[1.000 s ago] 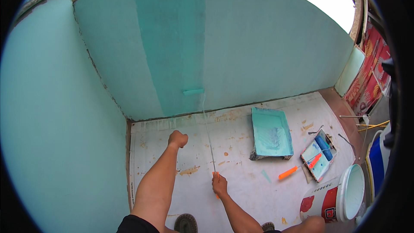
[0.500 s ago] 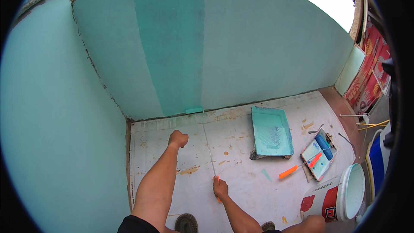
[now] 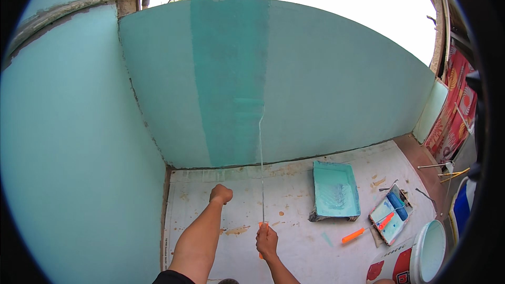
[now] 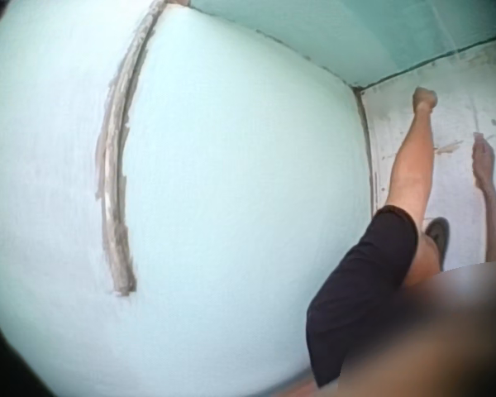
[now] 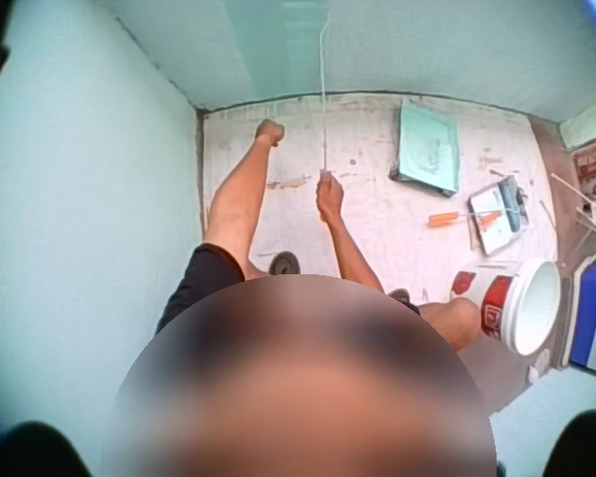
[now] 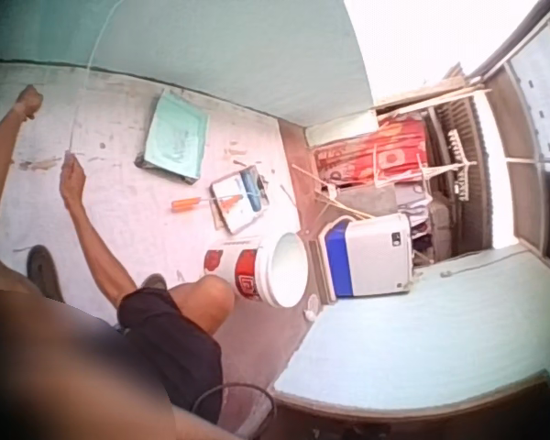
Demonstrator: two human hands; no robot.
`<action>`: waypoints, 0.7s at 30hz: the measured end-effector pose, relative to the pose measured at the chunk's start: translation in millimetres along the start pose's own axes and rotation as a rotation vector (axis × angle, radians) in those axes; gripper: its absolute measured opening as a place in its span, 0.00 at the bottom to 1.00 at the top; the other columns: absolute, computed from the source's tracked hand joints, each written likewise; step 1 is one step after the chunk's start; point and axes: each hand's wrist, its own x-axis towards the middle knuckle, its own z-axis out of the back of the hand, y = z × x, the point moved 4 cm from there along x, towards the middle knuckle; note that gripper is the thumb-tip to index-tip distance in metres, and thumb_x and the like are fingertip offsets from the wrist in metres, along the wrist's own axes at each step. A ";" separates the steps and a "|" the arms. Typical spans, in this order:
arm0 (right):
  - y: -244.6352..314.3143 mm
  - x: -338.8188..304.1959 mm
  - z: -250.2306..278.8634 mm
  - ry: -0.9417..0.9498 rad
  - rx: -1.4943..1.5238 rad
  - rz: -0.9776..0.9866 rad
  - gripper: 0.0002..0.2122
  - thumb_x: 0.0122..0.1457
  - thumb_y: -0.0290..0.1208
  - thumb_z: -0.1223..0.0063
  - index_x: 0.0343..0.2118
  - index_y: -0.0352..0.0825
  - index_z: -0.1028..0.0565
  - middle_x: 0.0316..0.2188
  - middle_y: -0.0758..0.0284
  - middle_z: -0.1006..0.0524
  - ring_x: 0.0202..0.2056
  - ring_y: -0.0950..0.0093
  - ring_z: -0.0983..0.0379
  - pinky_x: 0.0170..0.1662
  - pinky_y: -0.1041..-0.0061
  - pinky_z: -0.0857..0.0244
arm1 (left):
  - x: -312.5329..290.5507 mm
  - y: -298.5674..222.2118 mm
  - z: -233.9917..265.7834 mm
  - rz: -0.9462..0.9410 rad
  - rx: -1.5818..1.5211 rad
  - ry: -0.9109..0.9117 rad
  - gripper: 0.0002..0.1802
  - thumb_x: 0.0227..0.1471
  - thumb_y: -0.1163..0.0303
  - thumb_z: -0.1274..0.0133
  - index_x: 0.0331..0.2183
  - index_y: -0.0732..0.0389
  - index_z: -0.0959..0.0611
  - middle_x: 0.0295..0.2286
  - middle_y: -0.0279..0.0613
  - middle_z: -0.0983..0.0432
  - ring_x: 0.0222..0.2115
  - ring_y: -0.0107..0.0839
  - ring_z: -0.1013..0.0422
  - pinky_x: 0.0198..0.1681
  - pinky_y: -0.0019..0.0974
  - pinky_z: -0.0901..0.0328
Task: The person sits on the floor and uses a paint roller to apply light blue paint to a wall. They repeatedly dip the roller into a paint tray and roll it vertically along the wall surface.
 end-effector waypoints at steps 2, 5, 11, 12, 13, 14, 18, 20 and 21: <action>53.6 22.9 -15.7 0.007 0.083 0.166 0.24 0.68 0.50 0.62 0.20 0.37 0.35 0.12 0.75 0.38 0.13 0.86 0.44 0.16 0.82 0.49 | 0.4 1.6 0.0 -0.020 -0.017 -0.009 0.15 0.46 0.67 0.51 0.30 0.70 0.16 0.27 0.53 0.19 0.28 0.41 0.21 0.37 0.40 0.29; 129.7 53.9 -34.2 0.039 0.175 0.324 0.24 0.68 0.52 0.63 0.20 0.38 0.37 0.13 0.75 0.38 0.13 0.87 0.44 0.15 0.83 0.49 | 0.3 0.2 -2.9 -0.036 -0.044 -0.011 0.15 0.46 0.67 0.50 0.30 0.70 0.16 0.27 0.53 0.19 0.27 0.40 0.21 0.36 0.40 0.29; 222.3 94.3 -50.9 0.064 0.221 0.374 0.25 0.66 0.56 0.63 0.22 0.39 0.37 0.13 0.76 0.40 0.10 0.87 0.47 0.11 0.82 0.51 | -1.4 -5.8 -4.2 -0.064 -0.041 0.004 0.16 0.46 0.66 0.50 0.29 0.70 0.17 0.26 0.54 0.19 0.26 0.40 0.21 0.36 0.40 0.29; 230.7 98.6 -52.7 0.067 0.213 0.396 0.25 0.66 0.57 0.63 0.22 0.39 0.37 0.13 0.76 0.40 0.10 0.87 0.48 0.11 0.82 0.51 | -1.3 -6.0 -4.1 -0.063 -0.041 0.006 0.15 0.45 0.66 0.50 0.29 0.70 0.17 0.26 0.54 0.19 0.26 0.40 0.21 0.35 0.40 0.29; 237.2 101.8 -53.7 0.070 0.206 0.418 0.25 0.66 0.58 0.63 0.22 0.39 0.37 0.13 0.77 0.40 0.10 0.87 0.48 0.11 0.82 0.51 | -1.1 -6.7 -3.8 -0.085 -0.036 0.016 0.16 0.46 0.67 0.51 0.30 0.72 0.18 0.27 0.54 0.19 0.25 0.40 0.21 0.32 0.41 0.28; 240.2 104.6 -54.3 0.067 0.190 0.406 0.25 0.66 0.57 0.63 0.22 0.39 0.37 0.13 0.76 0.40 0.10 0.87 0.48 0.11 0.82 0.51 | -0.4 -7.1 -3.2 -0.100 -0.031 0.022 0.17 0.46 0.68 0.51 0.32 0.73 0.18 0.27 0.54 0.19 0.24 0.40 0.20 0.29 0.41 0.28; 231.2 109.1 -55.1 0.048 0.134 0.355 0.26 0.68 0.54 0.63 0.20 0.36 0.35 0.14 0.75 0.38 0.15 0.85 0.43 0.18 0.79 0.47 | 2.7 -5.7 -3.4 -0.115 -0.020 0.013 0.18 0.47 0.68 0.52 0.32 0.74 0.19 0.26 0.55 0.19 0.23 0.39 0.20 0.25 0.42 0.27; 216.1 107.8 -54.8 0.033 0.113 0.356 0.26 0.68 0.53 0.63 0.20 0.36 0.35 0.14 0.75 0.38 0.16 0.85 0.43 0.19 0.79 0.47 | 6.0 -3.5 -3.0 -0.112 -0.025 -0.003 0.18 0.46 0.68 0.52 0.32 0.74 0.19 0.27 0.56 0.19 0.23 0.40 0.20 0.28 0.42 0.27; 206.1 106.3 -55.4 0.025 0.104 0.371 0.25 0.68 0.54 0.63 0.21 0.37 0.36 0.13 0.75 0.39 0.14 0.86 0.44 0.16 0.80 0.49 | 7.1 -1.3 -4.0 -0.109 -0.025 -0.008 0.17 0.46 0.68 0.52 0.32 0.74 0.19 0.27 0.57 0.19 0.23 0.40 0.20 0.29 0.42 0.27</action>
